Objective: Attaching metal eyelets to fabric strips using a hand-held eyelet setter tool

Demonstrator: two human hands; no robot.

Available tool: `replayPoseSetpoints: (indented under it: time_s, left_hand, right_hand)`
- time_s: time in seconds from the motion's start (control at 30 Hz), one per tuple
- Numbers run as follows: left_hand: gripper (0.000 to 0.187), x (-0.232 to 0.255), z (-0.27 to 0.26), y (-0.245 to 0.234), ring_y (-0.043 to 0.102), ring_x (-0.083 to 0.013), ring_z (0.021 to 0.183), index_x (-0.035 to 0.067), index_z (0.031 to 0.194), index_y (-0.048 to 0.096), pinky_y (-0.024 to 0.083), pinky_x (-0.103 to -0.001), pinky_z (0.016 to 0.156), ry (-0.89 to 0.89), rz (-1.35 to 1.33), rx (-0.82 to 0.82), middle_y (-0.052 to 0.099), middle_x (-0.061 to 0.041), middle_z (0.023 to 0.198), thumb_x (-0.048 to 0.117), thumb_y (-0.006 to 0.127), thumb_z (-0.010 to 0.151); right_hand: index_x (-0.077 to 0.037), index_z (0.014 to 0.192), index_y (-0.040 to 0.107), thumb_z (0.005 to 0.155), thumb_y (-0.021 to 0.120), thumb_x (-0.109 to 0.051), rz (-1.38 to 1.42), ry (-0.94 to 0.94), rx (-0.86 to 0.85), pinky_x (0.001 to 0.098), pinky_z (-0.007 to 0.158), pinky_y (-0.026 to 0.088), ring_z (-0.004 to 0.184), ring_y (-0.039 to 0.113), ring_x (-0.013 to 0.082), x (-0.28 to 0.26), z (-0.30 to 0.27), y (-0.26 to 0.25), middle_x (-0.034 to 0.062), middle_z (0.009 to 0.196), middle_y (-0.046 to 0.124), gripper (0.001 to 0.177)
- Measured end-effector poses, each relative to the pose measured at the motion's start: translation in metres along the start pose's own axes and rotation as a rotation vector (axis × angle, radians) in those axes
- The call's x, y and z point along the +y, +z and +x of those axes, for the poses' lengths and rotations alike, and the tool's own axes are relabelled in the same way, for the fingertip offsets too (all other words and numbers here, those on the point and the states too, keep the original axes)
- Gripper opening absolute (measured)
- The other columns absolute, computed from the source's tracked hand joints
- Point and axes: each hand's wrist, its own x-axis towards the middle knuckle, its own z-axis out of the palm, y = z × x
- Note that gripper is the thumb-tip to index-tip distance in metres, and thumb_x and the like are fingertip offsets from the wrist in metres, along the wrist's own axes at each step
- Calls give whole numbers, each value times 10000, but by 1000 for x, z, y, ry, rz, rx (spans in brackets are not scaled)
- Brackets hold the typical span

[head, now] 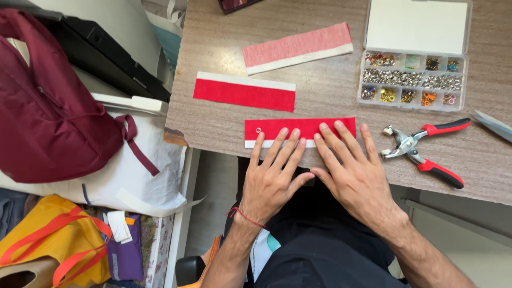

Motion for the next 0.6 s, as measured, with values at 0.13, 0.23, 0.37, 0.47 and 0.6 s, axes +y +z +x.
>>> replayPoseSetpoints:
  time_s: [0.13, 0.23, 0.37, 0.47, 0.6]
  left_hand:
    - [699, 5, -3, 0, 604, -233, 1151, 209, 1567, 777, 484, -459, 1050, -119, 208, 162, 707, 1, 1313, 741, 551, 1172]
    - [797, 9, -2, -5, 554, -249, 840, 149, 1601, 745, 454, -440, 819, -253, 287, 123, 625, -6, 951, 771, 498, 1168]
    - [704, 11, -4, 0, 510, -179, 566, 134, 1576, 784, 400, -389, 618, -231, 292, 90, 582, 32, 646, 679, 530, 1210]
    - [672, 10, -6, 5, 490, -152, 478, 147, 1557, 801, 393, -366, 556, -254, 332, 76, 542, 57, 577, 678, 598, 1199]
    - [754, 8, -8, 8, 502, -144, 456, 108, 1634, 728, 376, -367, 548, -274, 327, 37, 531, 57, 549, 708, 643, 1185]
  right_hand:
    - [-90, 1644, 685, 1159, 696, -459, 47, 77, 56, 619, 1419, 377, 1604, 579, 397, -2, 2, -4, 181, 1668, 666, 610]
    - [-220, 1627, 738, 1142, 707, -591, -90, 110, 30, 480, 864, 437, 999, 627, 281, -15, 5, -7, -7, 1188, 685, 611]
    - [-140, 1678, 692, 1199, 623, -535, -132, 107, -66, 360, 614, 507, 638, 678, 162, -22, 4, 7, -87, 818, 703, 624]
    - [-194, 1689, 692, 1191, 613, -591, -176, 139, -84, 339, 481, 508, 540, 692, 136, -23, 4, 10, -128, 800, 707, 642]
    - [-210, 1756, 619, 1167, 640, -642, -168, 153, -113, 336, 456, 496, 570, 710, 99, -24, 4, 10, -151, 849, 742, 731]
